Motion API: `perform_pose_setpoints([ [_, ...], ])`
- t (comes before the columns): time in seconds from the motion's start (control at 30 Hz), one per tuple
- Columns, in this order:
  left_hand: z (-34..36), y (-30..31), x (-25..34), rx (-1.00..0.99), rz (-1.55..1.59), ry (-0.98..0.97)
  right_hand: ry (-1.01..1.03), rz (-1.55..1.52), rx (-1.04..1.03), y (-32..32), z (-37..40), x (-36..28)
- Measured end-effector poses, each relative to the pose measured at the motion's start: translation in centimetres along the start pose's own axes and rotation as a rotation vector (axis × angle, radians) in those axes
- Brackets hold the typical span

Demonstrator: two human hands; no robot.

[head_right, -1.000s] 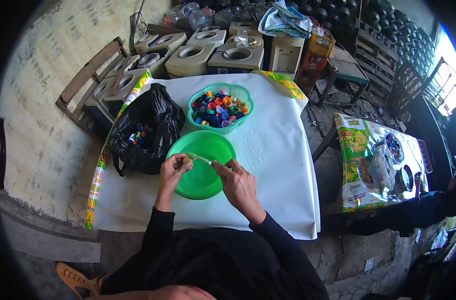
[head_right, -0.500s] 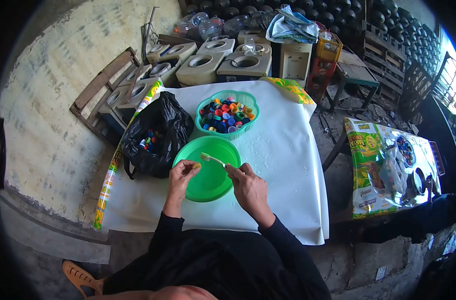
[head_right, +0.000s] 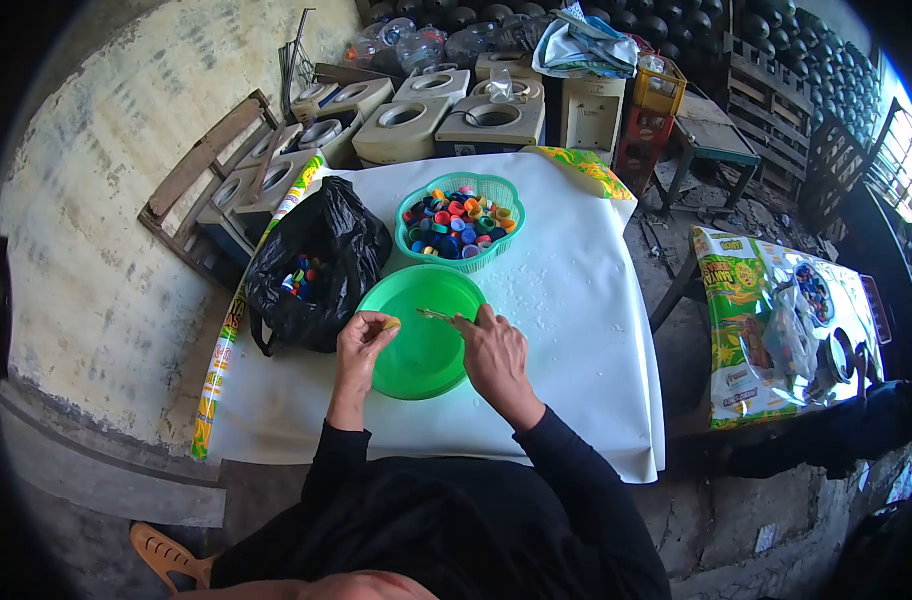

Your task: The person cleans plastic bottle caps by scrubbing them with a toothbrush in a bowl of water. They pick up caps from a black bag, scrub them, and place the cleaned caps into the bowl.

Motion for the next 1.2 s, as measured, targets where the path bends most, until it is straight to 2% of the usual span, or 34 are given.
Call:
perform_pose_setpoints([
  [0.1,-0.3,0.2,-0.7,0.000,-0.109,0.012,0.124,0.097,-0.075,-1.5,-1.2,0.0],
  [0.17,-0.1,0.3,-1.0,0.008,-0.180,0.025,0.134,0.142,-0.116,-2.0,-1.2,0.4],
  [0.27,-0.1,0.4,-1.9,0.001,-0.235,0.059,-0.006,-0.061,-0.005,0.9,-1.0,-1.1],
  [0.3,-0.2,0.3,-1.8,0.003,-0.229,0.064,-0.005,-0.057,-0.011,1.6,-0.7,-1.8],
  [0.37,0.2,0.2,-1.1,0.027,-0.142,0.061,0.014,-0.252,0.020,2.3,0.3,-2.8],
  [0.4,0.4,0.1,-0.9,0.031,-0.139,0.072,-0.016,-0.163,-0.070,1.7,1.0,-2.4],
  [0.57,0.7,-0.1,-0.4,0.028,-0.128,0.058,-0.128,-0.130,-0.050,2.1,0.8,-1.9],
  [0.63,0.6,0.0,-0.8,0.029,-0.105,0.057,-0.045,-0.237,-0.022,2.2,0.9,-2.4],
  [0.67,0.7,0.1,-1.0,0.028,-0.082,0.052,-0.016,-0.197,-0.077,1.3,1.2,-1.7],
  [0.8,0.6,0.0,-0.9,0.037,-0.140,0.083,-0.003,-0.091,-0.081,0.3,-0.2,-0.8],
  [0.87,0.7,-0.3,-0.7,0.025,-0.151,0.020,0.073,-0.014,0.010,0.0,-0.9,-0.8],
  [1.0,0.6,-0.2,-0.9,0.027,-0.106,0.012,0.069,0.054,-0.109,-0.4,-1.2,-0.5],
  [1.07,0.7,0.1,-1.2,0.052,-0.159,0.049,0.019,-0.130,-0.031,1.2,-0.9,-1.6],
  [1.2,0.8,-0.2,-0.9,0.004,-0.117,0.063,-0.009,-0.206,-0.081,1.5,0.1,-2.1],
])
Point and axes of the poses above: each hand's wrist, its own z-axis away from the middle knuckle, its own y-axis out of the back of the hand, x = y × z, the point moved 2 cm from there along -z, towards the middle knuckle, and after that the axes turned 10 degrees about -z, right-handed, at the moved point
